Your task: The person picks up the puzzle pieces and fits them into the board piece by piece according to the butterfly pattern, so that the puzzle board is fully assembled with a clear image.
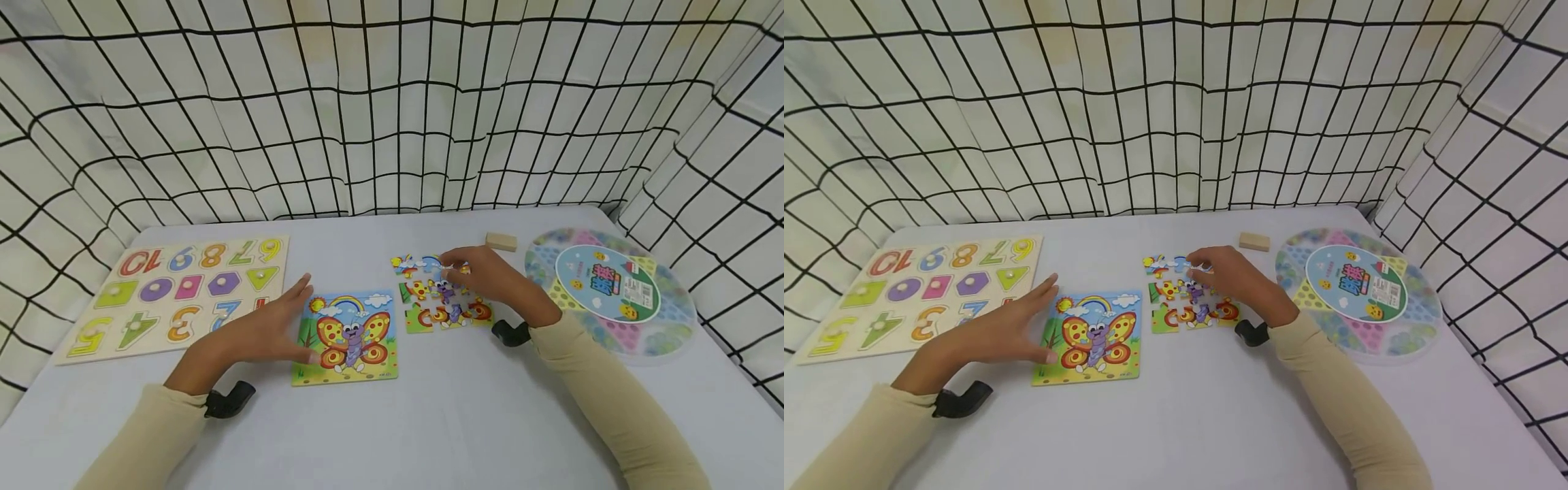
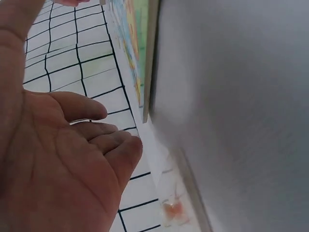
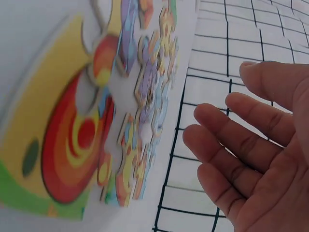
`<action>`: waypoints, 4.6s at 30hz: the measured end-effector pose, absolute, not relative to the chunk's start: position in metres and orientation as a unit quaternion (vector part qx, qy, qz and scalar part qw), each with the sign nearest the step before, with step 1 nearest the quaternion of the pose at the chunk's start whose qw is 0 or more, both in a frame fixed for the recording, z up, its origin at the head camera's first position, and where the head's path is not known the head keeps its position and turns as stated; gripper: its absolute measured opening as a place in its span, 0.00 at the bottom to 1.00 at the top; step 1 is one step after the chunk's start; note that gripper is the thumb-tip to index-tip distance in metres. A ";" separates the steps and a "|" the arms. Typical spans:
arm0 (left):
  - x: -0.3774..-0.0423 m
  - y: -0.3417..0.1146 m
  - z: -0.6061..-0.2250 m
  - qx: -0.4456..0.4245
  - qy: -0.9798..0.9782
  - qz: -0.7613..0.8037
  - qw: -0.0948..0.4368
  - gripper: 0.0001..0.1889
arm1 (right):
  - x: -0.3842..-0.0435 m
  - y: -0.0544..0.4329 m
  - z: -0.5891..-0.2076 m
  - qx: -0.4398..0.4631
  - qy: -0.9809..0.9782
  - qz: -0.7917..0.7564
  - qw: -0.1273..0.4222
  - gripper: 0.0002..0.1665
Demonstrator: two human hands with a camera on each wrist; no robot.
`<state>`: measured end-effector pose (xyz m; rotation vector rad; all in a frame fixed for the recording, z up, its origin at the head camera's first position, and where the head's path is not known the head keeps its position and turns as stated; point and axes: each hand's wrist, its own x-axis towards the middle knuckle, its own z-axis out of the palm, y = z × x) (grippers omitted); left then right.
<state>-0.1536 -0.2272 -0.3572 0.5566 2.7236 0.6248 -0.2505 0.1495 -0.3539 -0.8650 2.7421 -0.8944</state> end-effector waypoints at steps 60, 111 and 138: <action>-0.124 -0.214 -0.361 0.162 0.948 0.196 0.191 0.60 | -0.210 0.105 -0.372 -0.356 0.884 -0.278 0.116 0.16; -0.123 -0.229 -0.361 0.208 0.936 0.203 0.197 0.61 | -0.196 0.008 -0.363 -0.407 0.785 -0.416 0.213 0.05; -0.127 -0.228 -0.362 0.208 0.927 0.225 0.217 0.60 | -0.191 -0.035 -0.370 -0.425 0.847 -0.250 0.200 0.05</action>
